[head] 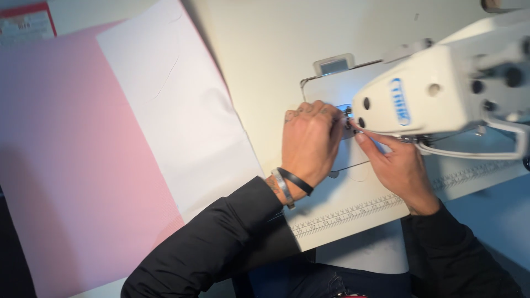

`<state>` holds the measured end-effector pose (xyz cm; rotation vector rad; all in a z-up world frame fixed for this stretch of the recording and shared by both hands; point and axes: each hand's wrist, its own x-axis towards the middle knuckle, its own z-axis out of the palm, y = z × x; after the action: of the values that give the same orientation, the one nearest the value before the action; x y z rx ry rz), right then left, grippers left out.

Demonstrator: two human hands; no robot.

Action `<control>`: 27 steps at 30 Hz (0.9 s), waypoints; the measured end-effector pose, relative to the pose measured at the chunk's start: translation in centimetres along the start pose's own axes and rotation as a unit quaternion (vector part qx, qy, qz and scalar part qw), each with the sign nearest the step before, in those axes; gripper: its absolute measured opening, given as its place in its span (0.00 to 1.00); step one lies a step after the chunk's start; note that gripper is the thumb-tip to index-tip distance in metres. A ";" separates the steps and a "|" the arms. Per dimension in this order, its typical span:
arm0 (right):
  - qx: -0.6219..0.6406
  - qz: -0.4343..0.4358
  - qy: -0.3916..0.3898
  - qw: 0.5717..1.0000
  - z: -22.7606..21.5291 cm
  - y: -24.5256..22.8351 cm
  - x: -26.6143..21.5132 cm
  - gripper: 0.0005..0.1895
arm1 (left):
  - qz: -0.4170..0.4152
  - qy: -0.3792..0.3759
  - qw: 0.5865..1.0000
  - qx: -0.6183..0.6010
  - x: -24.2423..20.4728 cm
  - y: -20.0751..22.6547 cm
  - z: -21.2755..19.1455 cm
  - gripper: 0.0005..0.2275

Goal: Aligning two pieces of material and sewing them together using an industrial sewing machine.

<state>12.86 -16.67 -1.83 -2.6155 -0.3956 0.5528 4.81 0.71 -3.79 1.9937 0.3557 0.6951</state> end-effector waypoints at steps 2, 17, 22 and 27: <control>0.062 -0.187 0.031 0.980 -0.1 -0.6 -0.1 0.15 | -0.005 -0.018 1.000 -0.007 0.1 -0.1 -0.1 0.04; 0.012 -0.246 0.049 0.968 0.4 0.0 0.1 0.15 | -0.028 -0.034 0.999 -0.009 -0.1 -0.6 0.1 0.06; 0.014 -0.251 0.050 0.967 0.3 -0.1 0.1 0.14 | -0.028 -0.039 0.999 -0.003 -0.2 -0.5 -0.1 0.05; 0.016 -0.244 0.045 0.969 0.3 -0.1 0.2 0.15 | -0.026 -0.036 0.999 -0.008 -0.2 -0.6 0.1 0.05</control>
<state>12.84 -16.43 -2.13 -2.3735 -0.9526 0.2679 4.74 0.82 -4.48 1.9829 0.3562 0.5904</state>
